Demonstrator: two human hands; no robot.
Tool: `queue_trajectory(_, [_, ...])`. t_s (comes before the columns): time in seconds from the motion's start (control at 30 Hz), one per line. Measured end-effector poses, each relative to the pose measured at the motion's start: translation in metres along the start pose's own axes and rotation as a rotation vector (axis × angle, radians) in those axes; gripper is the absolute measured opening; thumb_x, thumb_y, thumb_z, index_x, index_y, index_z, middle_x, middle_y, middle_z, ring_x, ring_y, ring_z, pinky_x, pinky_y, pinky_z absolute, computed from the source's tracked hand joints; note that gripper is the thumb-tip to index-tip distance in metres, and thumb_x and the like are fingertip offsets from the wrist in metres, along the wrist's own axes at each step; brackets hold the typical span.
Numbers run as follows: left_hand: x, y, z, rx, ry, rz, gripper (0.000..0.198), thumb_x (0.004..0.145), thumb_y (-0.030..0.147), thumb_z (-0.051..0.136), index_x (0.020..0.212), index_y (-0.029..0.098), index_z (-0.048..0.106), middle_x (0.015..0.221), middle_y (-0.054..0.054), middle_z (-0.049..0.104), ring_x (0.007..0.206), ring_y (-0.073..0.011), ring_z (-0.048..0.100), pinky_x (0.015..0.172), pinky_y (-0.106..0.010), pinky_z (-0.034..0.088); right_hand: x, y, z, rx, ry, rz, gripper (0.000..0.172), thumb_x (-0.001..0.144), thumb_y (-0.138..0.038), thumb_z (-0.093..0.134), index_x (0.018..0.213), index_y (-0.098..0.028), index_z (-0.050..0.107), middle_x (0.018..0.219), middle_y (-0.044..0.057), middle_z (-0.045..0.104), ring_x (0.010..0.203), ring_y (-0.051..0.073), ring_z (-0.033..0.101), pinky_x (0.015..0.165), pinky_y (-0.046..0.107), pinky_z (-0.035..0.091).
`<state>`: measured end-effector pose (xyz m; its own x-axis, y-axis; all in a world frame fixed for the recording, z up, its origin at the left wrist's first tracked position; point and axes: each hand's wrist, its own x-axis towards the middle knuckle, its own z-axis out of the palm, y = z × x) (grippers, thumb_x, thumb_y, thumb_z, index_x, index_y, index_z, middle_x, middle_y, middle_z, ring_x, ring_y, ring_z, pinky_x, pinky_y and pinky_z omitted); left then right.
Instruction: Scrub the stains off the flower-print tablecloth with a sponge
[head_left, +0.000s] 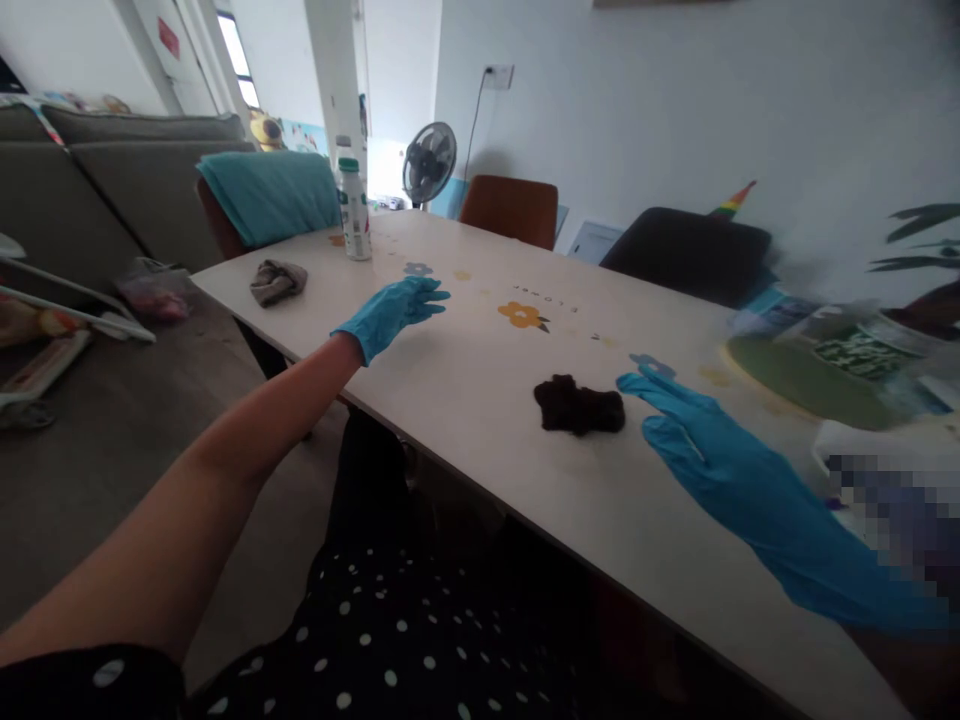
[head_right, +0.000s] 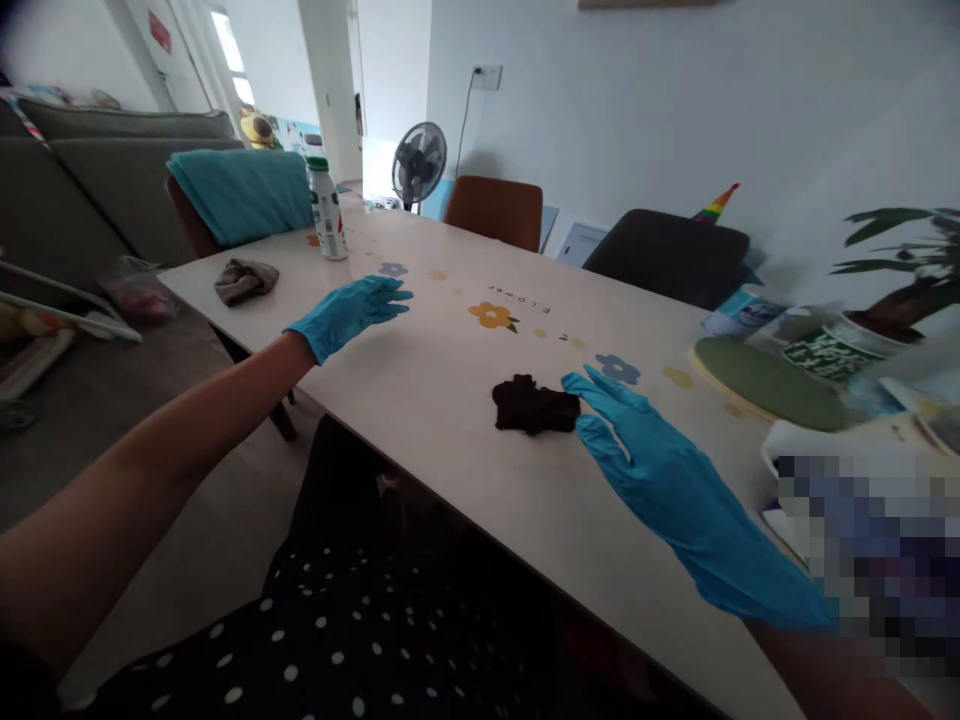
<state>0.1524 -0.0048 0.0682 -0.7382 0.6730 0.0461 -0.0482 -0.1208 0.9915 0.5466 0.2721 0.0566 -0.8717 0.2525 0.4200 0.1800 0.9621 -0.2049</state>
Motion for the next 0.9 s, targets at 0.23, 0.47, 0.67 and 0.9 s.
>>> queue_trajectory(0.23, [0.012,0.000,0.002,0.055,-0.062,-0.113,0.041,0.130,0.031,0.038,0.141,0.010,0.070,0.163,-0.021,0.079,0.128,-0.0226,0.083,0.130,-0.042,0.056,0.040,0.003,0.037,0.119,-0.277,-0.085,0.072,0.125,-0.070,0.046,0.182,-0.031,0.064,0.192,0.011,0.056,0.179,0.040,0.053,0.149,0.064,0.045])
queue_trajectory(0.47, [0.027,0.013,-0.025,0.068,0.024,-0.101,0.039,0.131,0.030,0.039,0.127,0.011,0.073,0.139,-0.012,0.089,0.107,-0.0199,0.081,0.118,-0.040,0.060,0.062,-0.003,0.072,0.054,-0.373,-0.251,0.069,0.124,-0.066,0.049,0.183,-0.034,0.064,0.187,0.008,0.061,0.176,0.047,0.054,0.143,0.076,0.048])
queue_trajectory(0.67, [0.031,0.029,-0.083,0.093,0.339,-0.041,0.034,0.131,0.021,0.040,0.110,0.014,0.066,0.102,-0.002,0.081,0.094,-0.0147,0.069,0.089,-0.029,0.055,0.077,-0.001,0.073,0.091,-0.356,-0.267,0.067,0.125,-0.056,0.049,0.189,-0.034,0.056,0.191,0.008,0.056,0.178,0.044,0.052,0.146,0.077,0.042])
queue_trajectory(0.9, [0.019,0.029,-0.151,0.180,0.549,-0.111,0.044,0.131,0.026,0.045,0.089,0.018,0.057,0.064,0.005,0.051,0.063,-0.0101,0.039,0.062,-0.025,0.029,0.069,0.041,0.073,0.064,-0.403,-0.271,0.067,0.124,-0.065,0.051,0.181,-0.034,0.066,0.189,0.012,0.060,0.179,0.046,0.051,0.146,0.077,0.044])
